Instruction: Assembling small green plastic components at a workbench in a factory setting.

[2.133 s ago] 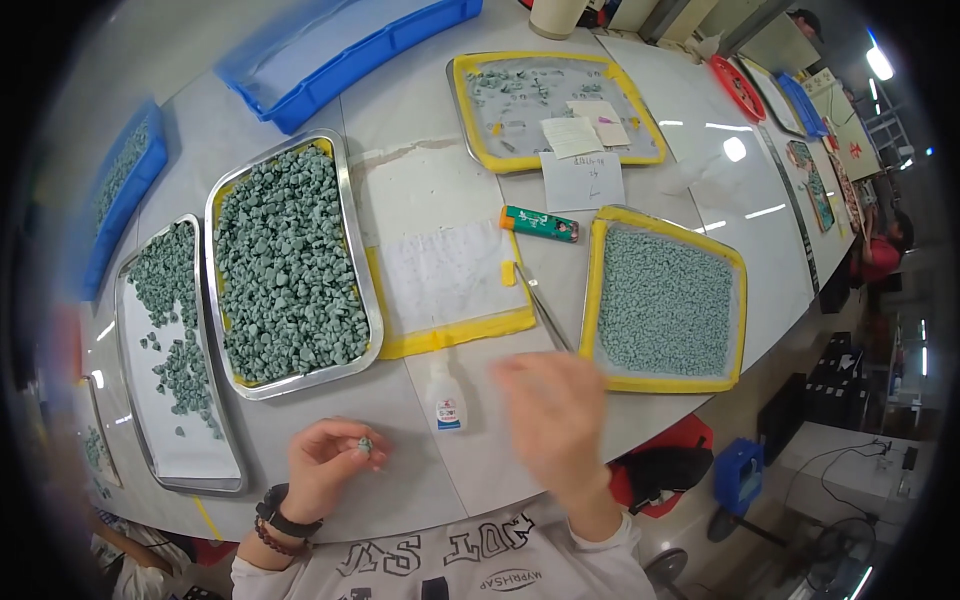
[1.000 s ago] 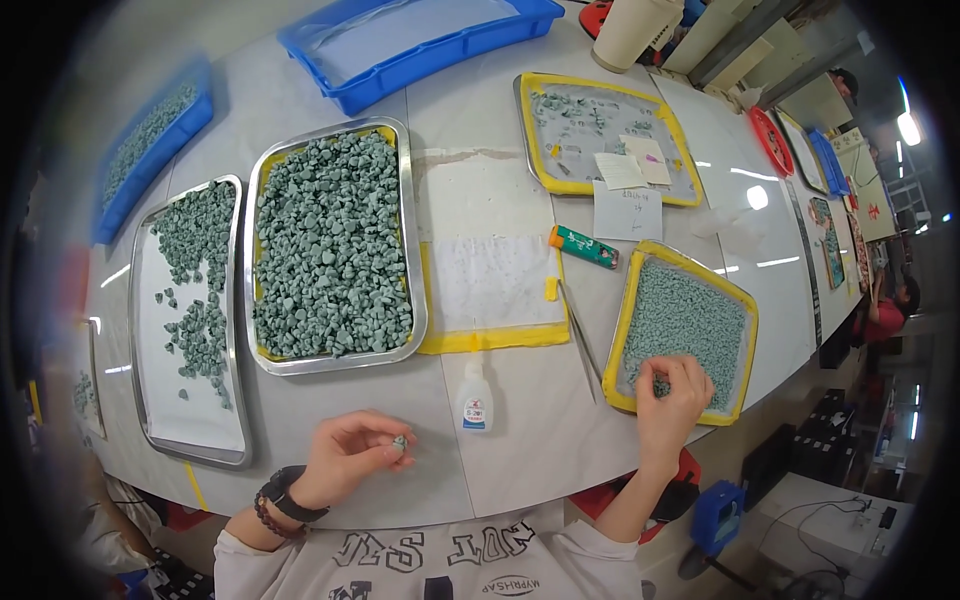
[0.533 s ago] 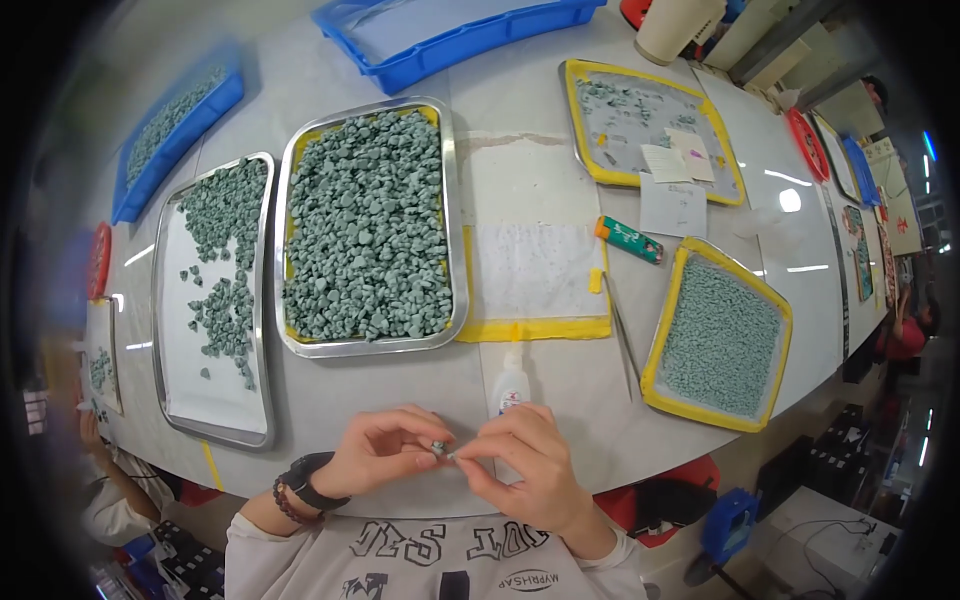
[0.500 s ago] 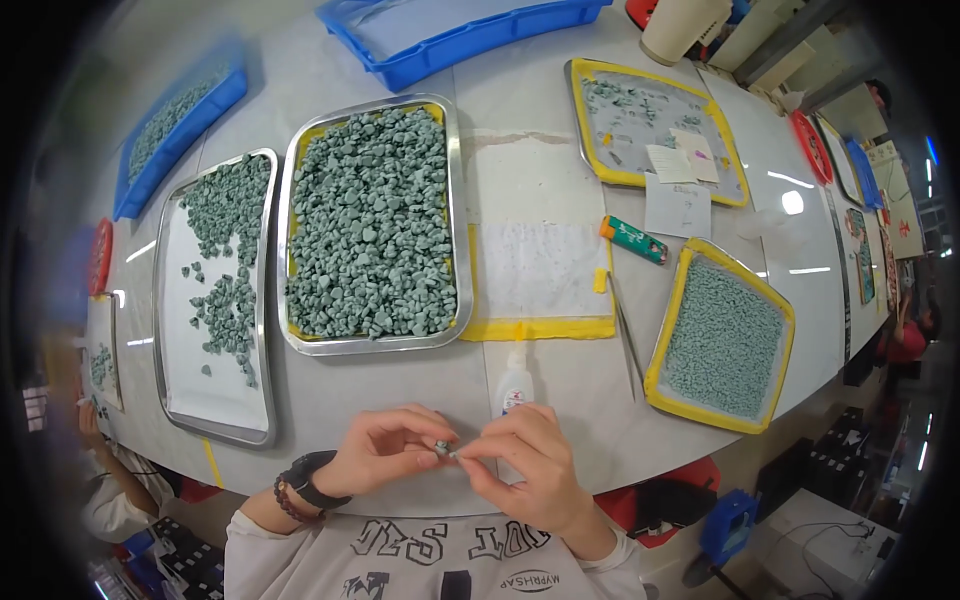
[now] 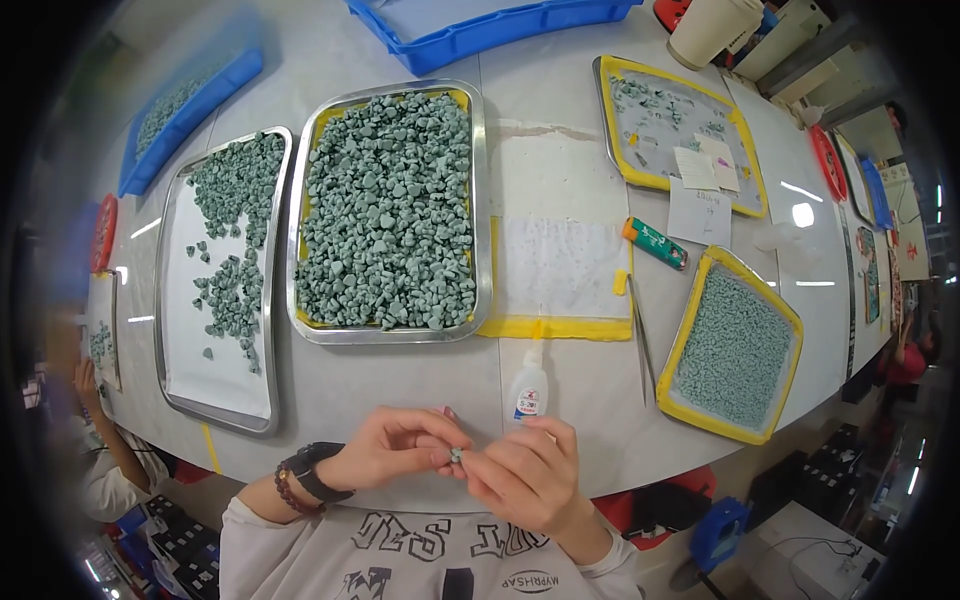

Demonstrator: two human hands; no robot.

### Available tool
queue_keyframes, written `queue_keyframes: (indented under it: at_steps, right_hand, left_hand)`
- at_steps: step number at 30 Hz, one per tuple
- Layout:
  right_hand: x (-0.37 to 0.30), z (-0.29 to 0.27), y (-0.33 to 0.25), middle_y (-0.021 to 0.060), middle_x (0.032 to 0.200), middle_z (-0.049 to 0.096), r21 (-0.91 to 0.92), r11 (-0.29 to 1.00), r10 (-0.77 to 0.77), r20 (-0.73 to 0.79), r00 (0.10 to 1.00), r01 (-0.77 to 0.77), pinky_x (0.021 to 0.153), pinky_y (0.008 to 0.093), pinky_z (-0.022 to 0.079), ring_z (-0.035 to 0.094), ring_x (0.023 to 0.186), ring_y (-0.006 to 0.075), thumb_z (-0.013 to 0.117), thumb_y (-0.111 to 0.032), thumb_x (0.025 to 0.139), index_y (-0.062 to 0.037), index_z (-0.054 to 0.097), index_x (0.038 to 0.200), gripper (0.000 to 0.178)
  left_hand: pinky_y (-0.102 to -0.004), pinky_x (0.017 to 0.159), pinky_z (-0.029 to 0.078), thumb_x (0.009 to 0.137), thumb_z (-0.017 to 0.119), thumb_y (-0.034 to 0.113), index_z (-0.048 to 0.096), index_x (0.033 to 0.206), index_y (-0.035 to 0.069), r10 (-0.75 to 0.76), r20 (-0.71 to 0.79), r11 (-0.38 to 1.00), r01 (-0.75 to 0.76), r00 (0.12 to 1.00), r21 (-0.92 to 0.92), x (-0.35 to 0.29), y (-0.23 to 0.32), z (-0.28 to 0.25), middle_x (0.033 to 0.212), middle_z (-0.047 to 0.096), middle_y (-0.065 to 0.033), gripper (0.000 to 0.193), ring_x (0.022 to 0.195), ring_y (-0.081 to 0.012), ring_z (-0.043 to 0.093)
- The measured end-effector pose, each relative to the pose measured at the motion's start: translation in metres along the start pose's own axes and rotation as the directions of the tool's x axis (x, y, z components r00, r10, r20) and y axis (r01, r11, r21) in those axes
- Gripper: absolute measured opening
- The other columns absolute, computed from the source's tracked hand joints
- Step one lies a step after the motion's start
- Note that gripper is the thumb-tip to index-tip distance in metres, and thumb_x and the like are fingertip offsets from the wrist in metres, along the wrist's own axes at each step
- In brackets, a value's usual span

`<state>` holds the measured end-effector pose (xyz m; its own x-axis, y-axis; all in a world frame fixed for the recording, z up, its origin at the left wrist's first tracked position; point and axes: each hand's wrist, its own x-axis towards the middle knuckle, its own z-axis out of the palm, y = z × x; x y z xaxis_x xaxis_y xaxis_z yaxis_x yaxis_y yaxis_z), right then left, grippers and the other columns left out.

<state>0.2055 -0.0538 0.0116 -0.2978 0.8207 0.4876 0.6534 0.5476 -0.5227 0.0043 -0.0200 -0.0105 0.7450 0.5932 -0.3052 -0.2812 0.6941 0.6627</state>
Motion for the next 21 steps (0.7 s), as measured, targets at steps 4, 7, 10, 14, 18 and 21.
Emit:
queue_keyframes:
  at_steps: [4, 7, 10, 14, 18, 21]
  right_hand:
    - [0.0, 0.003, -0.001, -0.0008, 0.076, 0.053, 0.027, 0.999, 0.033, -0.048, 0.998, -0.032, 0.077, 0.0362, 0.042, 0.054, 0.069, 0.0174, 0.072, -0.006, 0.06, -0.0113, 0.064, 0.08, 0.022]
    - [0.003, 0.002, -0.001, 0.0, 0.075, 0.053, 0.043, 0.989, 0.143, -0.029, 0.989, -0.142, 0.074, 0.0354, 0.041, 0.053, 0.068, 0.0186, 0.072, -0.005, 0.06, -0.0107, 0.063, 0.078, 0.022]
    - [0.004, 0.002, -0.005, 0.0011, 0.073, 0.053, 0.056, 0.976, 0.212, -0.02, 0.977, -0.21, 0.071, 0.0346, 0.04, 0.052, 0.066, 0.0201, 0.072, -0.004, 0.058, -0.0096, 0.062, 0.076, 0.021]
    - [0.008, 0.001, -0.011, 0.0028, 0.071, 0.053, 0.064, 0.966, 0.253, -0.016, 0.967, -0.252, 0.068, 0.0338, 0.039, 0.051, 0.064, 0.0221, 0.071, -0.001, 0.057, -0.0079, 0.061, 0.072, 0.019]
    - [0.009, 0.002, -0.011, 0.0033, 0.07, 0.053, 0.068, 0.96, 0.273, 0.0, 0.962, -0.272, 0.068, 0.0333, 0.039, 0.051, 0.064, 0.0224, 0.071, -0.001, 0.056, -0.0075, 0.061, 0.07, 0.018]
    - [0.008, 0.003, -0.013, 0.0033, 0.069, 0.053, 0.066, 0.959, 0.275, 0.01, 0.961, -0.275, 0.068, 0.0331, 0.038, 0.051, 0.064, 0.0226, 0.071, -0.001, 0.056, -0.0073, 0.061, 0.069, 0.018]
  left_hand:
    - [-0.0272, 0.085, 0.049, 0.087, 0.054, -0.007, 0.058, 0.112, -0.004, 0.016, -0.01, 1.0, -0.016, 1.0, -0.013, 0.001, -0.003, 0.001, 0.107, 0.057, -0.0091, 0.026, 0.096, -0.0153, 0.059]
    - [-0.0274, 0.084, 0.05, 0.082, 0.058, -0.013, 0.058, 0.11, -0.003, 0.158, -0.09, 0.982, -0.147, 0.983, 0.119, 0.001, -0.006, 0.005, 0.108, 0.056, -0.0114, 0.03, 0.095, -0.0147, 0.059]
    - [-0.0264, 0.084, 0.05, 0.08, 0.059, -0.014, 0.059, 0.109, -0.002, 0.194, -0.12, 0.958, -0.161, 0.974, 0.237, -0.002, -0.009, 0.006, 0.109, 0.056, -0.0109, 0.032, 0.096, -0.0139, 0.058]
    - [-0.0255, 0.084, 0.05, 0.078, 0.06, -0.015, 0.061, 0.107, -0.002, 0.22, -0.133, 0.937, -0.171, 0.966, 0.304, -0.001, -0.007, 0.007, 0.11, 0.056, -0.0103, 0.031, 0.097, -0.013, 0.057]
    - [-0.0253, 0.083, 0.05, 0.078, 0.06, -0.015, 0.062, 0.105, -0.002, 0.229, -0.148, 0.936, -0.175, 0.962, 0.305, -0.003, -0.008, 0.007, 0.11, 0.057, -0.0102, 0.03, 0.098, -0.0127, 0.057]
    - [-0.0254, 0.083, 0.05, 0.078, 0.061, -0.014, 0.062, 0.105, -0.002, 0.232, -0.15, 0.933, -0.176, 0.961, 0.313, -0.002, -0.008, 0.008, 0.11, 0.057, -0.0102, 0.029, 0.098, -0.0128, 0.057]
